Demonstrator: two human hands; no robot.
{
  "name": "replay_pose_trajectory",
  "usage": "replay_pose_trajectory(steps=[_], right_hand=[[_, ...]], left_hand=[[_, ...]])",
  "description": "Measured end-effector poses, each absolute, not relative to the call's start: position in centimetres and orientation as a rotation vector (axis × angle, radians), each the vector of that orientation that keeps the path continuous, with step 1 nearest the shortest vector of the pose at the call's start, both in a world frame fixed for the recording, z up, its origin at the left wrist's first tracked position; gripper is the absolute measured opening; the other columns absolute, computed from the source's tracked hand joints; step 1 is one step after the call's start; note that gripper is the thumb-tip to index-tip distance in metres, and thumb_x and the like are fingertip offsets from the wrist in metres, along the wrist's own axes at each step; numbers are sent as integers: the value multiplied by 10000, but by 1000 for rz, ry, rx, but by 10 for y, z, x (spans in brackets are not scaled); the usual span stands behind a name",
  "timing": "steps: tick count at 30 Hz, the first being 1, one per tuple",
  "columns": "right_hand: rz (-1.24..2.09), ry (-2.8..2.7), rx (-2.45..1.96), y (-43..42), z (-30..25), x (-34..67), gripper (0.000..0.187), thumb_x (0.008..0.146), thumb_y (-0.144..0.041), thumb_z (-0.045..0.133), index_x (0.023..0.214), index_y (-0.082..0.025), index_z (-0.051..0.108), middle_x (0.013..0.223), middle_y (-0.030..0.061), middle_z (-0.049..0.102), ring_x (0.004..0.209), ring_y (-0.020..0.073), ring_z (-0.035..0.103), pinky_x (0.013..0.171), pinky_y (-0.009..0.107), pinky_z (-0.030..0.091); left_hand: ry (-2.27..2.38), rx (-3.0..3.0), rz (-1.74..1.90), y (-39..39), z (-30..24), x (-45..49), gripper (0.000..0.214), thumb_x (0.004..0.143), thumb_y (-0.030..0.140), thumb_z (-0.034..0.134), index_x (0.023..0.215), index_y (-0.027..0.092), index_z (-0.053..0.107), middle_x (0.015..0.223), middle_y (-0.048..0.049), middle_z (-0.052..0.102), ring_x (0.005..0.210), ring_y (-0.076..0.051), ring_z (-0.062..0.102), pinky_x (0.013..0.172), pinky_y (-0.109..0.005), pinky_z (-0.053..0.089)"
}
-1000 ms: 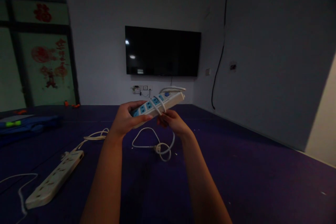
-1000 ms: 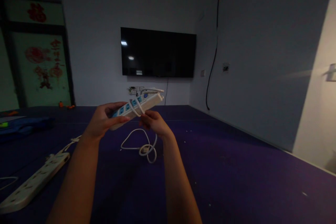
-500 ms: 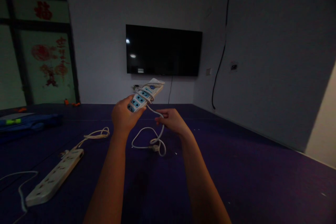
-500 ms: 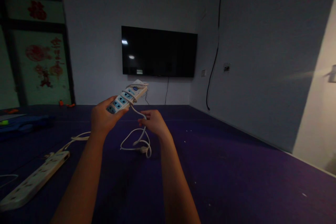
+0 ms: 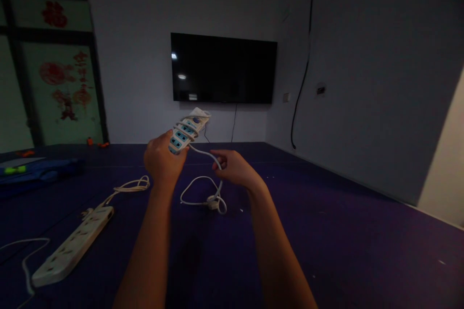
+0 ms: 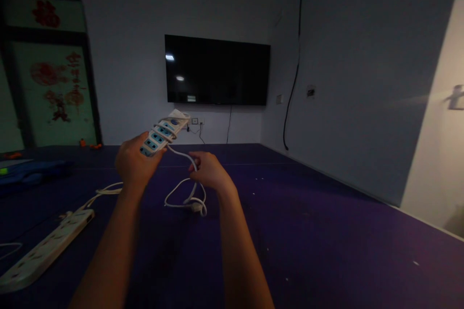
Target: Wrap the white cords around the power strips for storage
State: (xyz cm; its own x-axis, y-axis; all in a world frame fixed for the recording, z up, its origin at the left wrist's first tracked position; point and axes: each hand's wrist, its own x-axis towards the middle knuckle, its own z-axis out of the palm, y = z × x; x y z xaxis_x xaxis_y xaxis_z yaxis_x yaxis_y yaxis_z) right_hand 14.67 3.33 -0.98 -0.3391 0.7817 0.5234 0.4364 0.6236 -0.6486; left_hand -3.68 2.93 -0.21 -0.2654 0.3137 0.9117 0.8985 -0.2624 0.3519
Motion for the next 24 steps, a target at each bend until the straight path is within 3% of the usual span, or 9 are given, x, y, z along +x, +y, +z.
replay_pose_trajectory(steps=[2,5,8,14,21,24], right_hand=[[424,-2000,-1047,41,-14,148,612,592,-18,551,1200,-88,568,668,4,644,561,103,540,524,199,400],[270,-2005,-1150,51,-20,152,405,607,-13,539,961,-121,701,609,9,640,561,123,552,530,214,391],[273,-1933,-1200,58,-25,157,297,615,-16,558,831,-133,723,585,20,643,564,139,582,517,217,394],[360,-1923,-1018,51,-16,166,193,735,-62,537,802,-136,702,620,21,649,541,104,581,539,213,430],[263,-1911,-765,19,6,171,251,831,-234,533,1024,-173,682,629,-4,634,501,80,490,513,213,386],[169,-1898,-705,8,11,170,249,835,-263,536,1012,-180,690,623,-8,627,558,94,518,550,215,389]], left_hand=[[-1496,-1432,-1594,29,-2,-43,522,686,342,657,1171,177,556,1127,-141,627,1038,-326,552,868,-447,417],[-1475,-1333,-1676,24,-2,-56,539,705,353,647,1197,163,537,1170,-158,603,1067,-340,534,913,-480,384],[-1474,-1233,-1712,18,0,-72,567,695,374,663,1197,141,543,1173,-164,604,1058,-351,541,926,-491,375],[-1569,-1295,-1579,16,-3,-92,583,740,435,610,1238,147,517,1209,-142,585,1074,-366,526,894,-476,396],[-1552,-1499,-1401,30,-9,-86,481,709,301,638,1165,172,558,1169,-146,612,1051,-327,554,865,-435,412],[-1504,-1653,-1265,33,-10,-77,452,703,236,619,1149,193,560,1168,-118,618,1083,-296,539,905,-422,380]])
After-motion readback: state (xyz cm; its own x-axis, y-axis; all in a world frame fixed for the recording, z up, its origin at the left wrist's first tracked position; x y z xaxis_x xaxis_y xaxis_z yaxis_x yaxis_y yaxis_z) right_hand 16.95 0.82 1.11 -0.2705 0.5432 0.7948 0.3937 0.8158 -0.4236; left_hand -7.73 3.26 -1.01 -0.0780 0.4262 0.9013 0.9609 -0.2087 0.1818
